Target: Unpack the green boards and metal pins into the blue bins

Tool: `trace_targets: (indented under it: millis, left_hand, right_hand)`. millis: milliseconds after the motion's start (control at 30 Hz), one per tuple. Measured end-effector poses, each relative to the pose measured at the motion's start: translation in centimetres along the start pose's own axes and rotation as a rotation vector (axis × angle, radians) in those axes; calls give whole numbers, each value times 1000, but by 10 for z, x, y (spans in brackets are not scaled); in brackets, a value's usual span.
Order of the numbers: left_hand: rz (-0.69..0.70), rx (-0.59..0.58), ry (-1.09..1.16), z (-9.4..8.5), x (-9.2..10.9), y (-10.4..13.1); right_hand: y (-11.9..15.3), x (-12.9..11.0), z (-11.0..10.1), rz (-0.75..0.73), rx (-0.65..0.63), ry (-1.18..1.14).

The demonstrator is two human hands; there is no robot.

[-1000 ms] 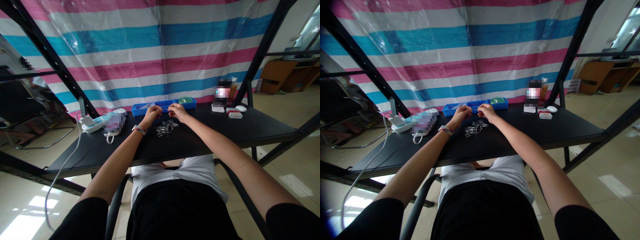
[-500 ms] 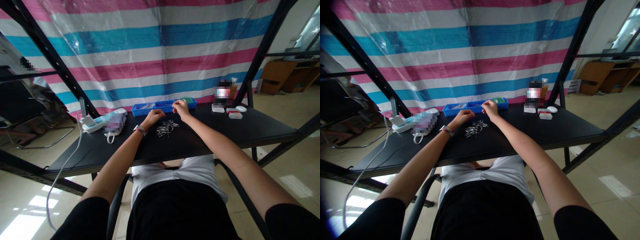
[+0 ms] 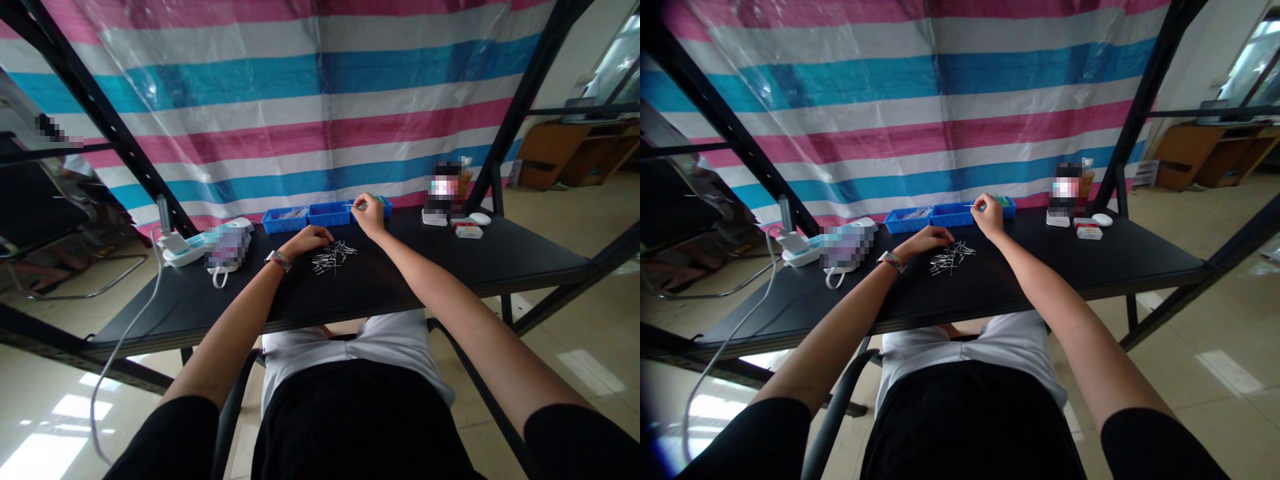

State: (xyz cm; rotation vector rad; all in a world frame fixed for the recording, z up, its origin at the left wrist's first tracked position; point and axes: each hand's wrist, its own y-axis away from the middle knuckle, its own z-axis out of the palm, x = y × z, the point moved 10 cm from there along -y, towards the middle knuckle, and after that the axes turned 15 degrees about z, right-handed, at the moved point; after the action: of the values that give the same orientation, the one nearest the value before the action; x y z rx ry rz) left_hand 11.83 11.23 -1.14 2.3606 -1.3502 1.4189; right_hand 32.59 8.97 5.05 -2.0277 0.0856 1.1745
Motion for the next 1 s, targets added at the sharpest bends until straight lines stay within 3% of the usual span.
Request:
trace_targets:
  millis: [100,333,433,600,700,833,1000]
  left_hand:
    - [9,-20,14,1,-1,0]
    - [25,-34,14,3,-3,-1]
    - [17,-6,22,-1,-3,-1]
    - [2,69,5,-11,0,3]
    - [12,132,53,-15,2,5]
    - [40,227,204,-16,3,3]
    - [46,431,266,-31,3,4]
  right_hand:
    - [3,-5,1,-37,14,15]
    - [3,-40,-21,-206,172,30]
    - [-5,-37,-16,-182,189,71]
    - [-9,-7,23,-60,-54,138]
    - [-7,4,24,-13,-96,93]
    - [-3,-1,12,8,-115,-21]
    - [23,-15,42,82,-453,-88]
